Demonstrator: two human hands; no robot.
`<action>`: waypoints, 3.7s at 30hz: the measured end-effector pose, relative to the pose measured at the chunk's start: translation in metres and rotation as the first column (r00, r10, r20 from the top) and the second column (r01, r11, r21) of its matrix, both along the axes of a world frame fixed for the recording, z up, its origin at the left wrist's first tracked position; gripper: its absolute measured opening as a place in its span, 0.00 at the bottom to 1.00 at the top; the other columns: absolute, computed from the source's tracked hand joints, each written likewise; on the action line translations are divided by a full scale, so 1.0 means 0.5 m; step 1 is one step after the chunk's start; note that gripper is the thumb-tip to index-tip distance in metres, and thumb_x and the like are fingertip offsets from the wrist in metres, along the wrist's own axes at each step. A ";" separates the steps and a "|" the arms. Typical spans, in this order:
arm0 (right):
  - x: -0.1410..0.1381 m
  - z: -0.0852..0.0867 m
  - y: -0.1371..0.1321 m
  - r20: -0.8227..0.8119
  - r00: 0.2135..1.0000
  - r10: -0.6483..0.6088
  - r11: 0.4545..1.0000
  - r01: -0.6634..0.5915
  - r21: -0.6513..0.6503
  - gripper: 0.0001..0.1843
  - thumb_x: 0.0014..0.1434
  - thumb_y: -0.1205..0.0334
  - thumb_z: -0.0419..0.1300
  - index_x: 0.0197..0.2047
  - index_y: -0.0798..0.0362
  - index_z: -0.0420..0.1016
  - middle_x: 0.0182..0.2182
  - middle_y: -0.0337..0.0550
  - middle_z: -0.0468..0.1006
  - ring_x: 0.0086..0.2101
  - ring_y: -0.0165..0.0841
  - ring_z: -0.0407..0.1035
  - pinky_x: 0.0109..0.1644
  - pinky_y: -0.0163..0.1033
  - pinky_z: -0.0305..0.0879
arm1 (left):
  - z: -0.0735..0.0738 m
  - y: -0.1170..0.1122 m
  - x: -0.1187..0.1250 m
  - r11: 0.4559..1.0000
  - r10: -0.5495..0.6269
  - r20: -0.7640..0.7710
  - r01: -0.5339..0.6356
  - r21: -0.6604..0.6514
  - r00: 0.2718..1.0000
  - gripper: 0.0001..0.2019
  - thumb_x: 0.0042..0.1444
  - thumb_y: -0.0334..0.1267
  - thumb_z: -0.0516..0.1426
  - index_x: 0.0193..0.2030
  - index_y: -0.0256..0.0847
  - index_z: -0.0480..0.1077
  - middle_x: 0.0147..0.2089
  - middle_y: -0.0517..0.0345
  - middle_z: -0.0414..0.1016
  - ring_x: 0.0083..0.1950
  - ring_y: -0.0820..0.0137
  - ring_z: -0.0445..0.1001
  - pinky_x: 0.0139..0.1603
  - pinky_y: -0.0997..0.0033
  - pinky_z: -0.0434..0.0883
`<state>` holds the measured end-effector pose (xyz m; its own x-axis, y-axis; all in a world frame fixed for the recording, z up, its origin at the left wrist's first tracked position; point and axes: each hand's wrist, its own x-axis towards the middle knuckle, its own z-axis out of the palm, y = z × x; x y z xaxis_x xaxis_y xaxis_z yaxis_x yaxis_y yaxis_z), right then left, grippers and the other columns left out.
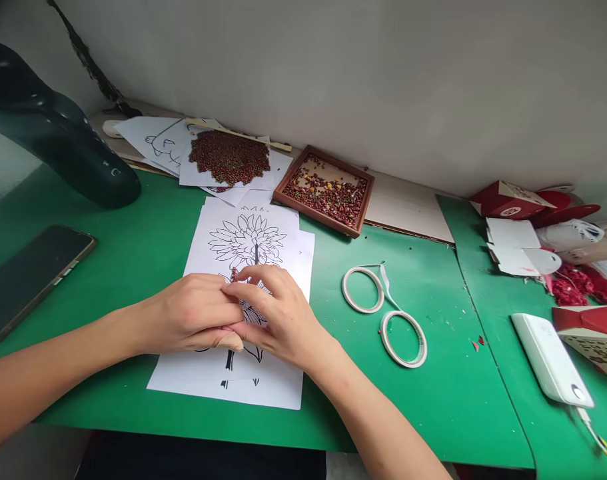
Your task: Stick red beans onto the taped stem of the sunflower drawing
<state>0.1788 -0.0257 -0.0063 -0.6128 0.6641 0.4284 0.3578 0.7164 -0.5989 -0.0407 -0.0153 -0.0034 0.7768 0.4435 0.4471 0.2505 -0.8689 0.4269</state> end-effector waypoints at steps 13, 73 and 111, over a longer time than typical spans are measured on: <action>0.007 0.014 0.001 -0.147 0.974 0.173 0.922 -0.213 -0.324 0.30 0.67 0.51 0.67 0.68 0.45 0.66 0.55 0.50 0.74 0.54 0.40 0.72 0.60 0.49 0.74 | 0.011 -0.021 0.002 0.882 -0.073 0.072 0.098 -0.461 0.995 0.21 0.74 0.49 0.53 0.32 0.41 0.75 0.24 0.63 0.72 0.26 0.75 0.67 0.29 0.71 0.62; 0.180 0.041 0.463 0.698 0.393 -0.599 0.705 0.672 0.227 0.14 0.62 0.63 0.61 0.47 0.52 0.86 0.45 0.51 0.86 0.44 0.44 0.78 0.41 0.39 0.67 | -0.026 0.046 -0.028 0.969 0.151 -0.019 -0.144 0.203 0.988 0.17 0.73 0.43 0.52 0.34 0.40 0.73 0.29 0.61 0.73 0.29 0.71 0.69 0.31 0.65 0.59; 0.137 0.072 0.235 -0.104 0.673 -0.733 0.670 0.740 0.066 0.06 0.69 0.60 0.53 0.43 0.48 0.70 0.33 0.43 0.75 0.34 0.37 0.72 0.39 0.41 0.70 | -0.038 0.065 -0.033 0.979 0.202 0.042 -0.203 0.032 0.978 0.10 0.65 0.27 0.55 0.48 0.40 0.75 0.40 0.59 0.81 0.41 0.68 0.78 0.42 0.66 0.72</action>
